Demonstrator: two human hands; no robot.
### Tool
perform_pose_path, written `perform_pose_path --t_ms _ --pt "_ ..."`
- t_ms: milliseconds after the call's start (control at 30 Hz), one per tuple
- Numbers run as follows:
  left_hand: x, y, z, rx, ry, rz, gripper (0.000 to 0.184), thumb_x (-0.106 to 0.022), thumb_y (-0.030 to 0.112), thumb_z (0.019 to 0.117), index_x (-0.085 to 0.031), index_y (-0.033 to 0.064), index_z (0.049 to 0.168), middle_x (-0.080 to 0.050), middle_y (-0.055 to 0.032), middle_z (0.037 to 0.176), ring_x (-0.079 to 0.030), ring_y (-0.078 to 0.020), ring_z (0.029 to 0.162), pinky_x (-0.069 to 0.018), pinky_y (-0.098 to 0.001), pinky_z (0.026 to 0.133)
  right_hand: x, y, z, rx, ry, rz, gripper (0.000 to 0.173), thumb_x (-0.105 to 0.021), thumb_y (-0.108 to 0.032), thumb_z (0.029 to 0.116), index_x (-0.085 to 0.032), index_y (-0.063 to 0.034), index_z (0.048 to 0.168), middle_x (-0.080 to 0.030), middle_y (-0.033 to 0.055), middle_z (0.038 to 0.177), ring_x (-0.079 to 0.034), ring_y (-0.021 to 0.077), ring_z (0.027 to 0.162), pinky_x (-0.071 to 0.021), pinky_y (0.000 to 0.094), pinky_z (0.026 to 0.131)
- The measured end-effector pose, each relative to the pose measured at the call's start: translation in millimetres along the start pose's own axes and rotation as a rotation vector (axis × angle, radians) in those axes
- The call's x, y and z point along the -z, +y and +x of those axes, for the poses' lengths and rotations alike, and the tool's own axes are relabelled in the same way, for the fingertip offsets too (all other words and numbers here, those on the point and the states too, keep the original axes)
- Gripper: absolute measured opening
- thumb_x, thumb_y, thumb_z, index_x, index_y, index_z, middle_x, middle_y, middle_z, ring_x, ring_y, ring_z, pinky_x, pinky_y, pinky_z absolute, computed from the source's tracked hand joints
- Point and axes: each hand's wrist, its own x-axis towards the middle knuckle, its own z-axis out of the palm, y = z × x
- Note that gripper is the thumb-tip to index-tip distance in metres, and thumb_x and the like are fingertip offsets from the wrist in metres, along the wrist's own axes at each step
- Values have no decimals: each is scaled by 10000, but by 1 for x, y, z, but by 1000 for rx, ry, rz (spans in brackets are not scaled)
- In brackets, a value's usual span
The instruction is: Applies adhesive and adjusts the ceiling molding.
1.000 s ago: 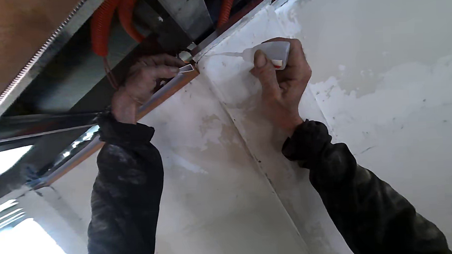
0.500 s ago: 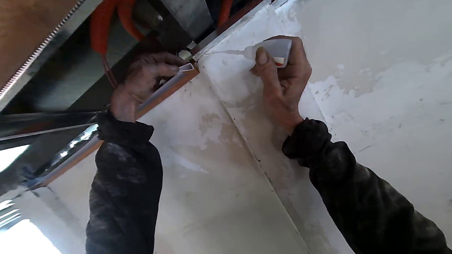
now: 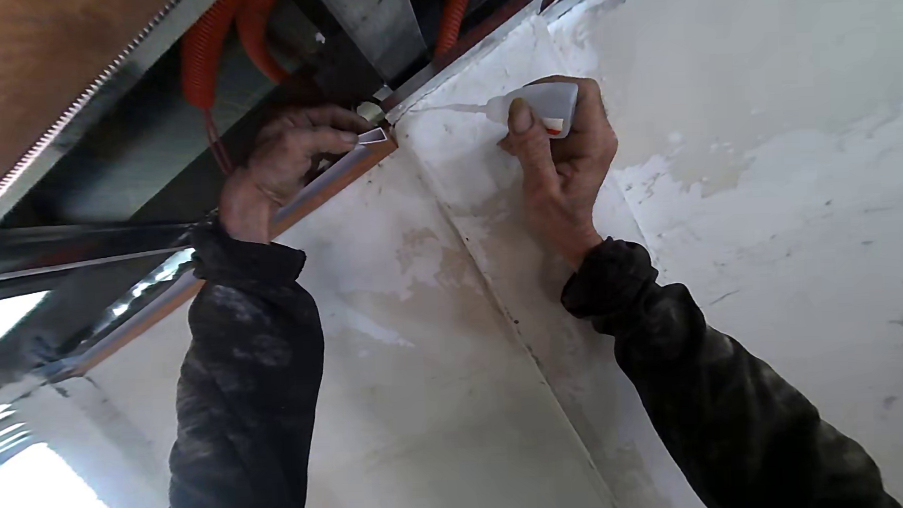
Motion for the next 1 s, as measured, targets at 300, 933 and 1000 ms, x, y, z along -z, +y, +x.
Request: perform_pose_path --t_ms 300,933,1000 --pt "0 0 0 -4 -22 -10 225 -519 103 971 -703 126 1099 -728 88 981 -668 19 846 -559 -161 755 0 -2 1 -6 -9 -14 231 -613 -123 1013 -612 87 1107 -691 95 906 -692 119 770 -622 327 695" --pt "3 -4 1 14 -7 -10 235 -539 147 971 -728 135 1110 -740 74 1010 -672 11 846 -555 -166 718 0 0 1 5 -1 -3 225 -625 -112 1002 -611 88 1103 -695 87 909 -693 109 773 -625 322 696" --pt "3 -2 0 29 -4 -3 239 -536 145 974 -723 138 1122 -739 78 998 -676 10 841 -563 -173 720 -1 1 0 4 -3 3 226 -624 -110 1003 -609 89 1108 -693 88 912 -692 110 780 -624 323 699"
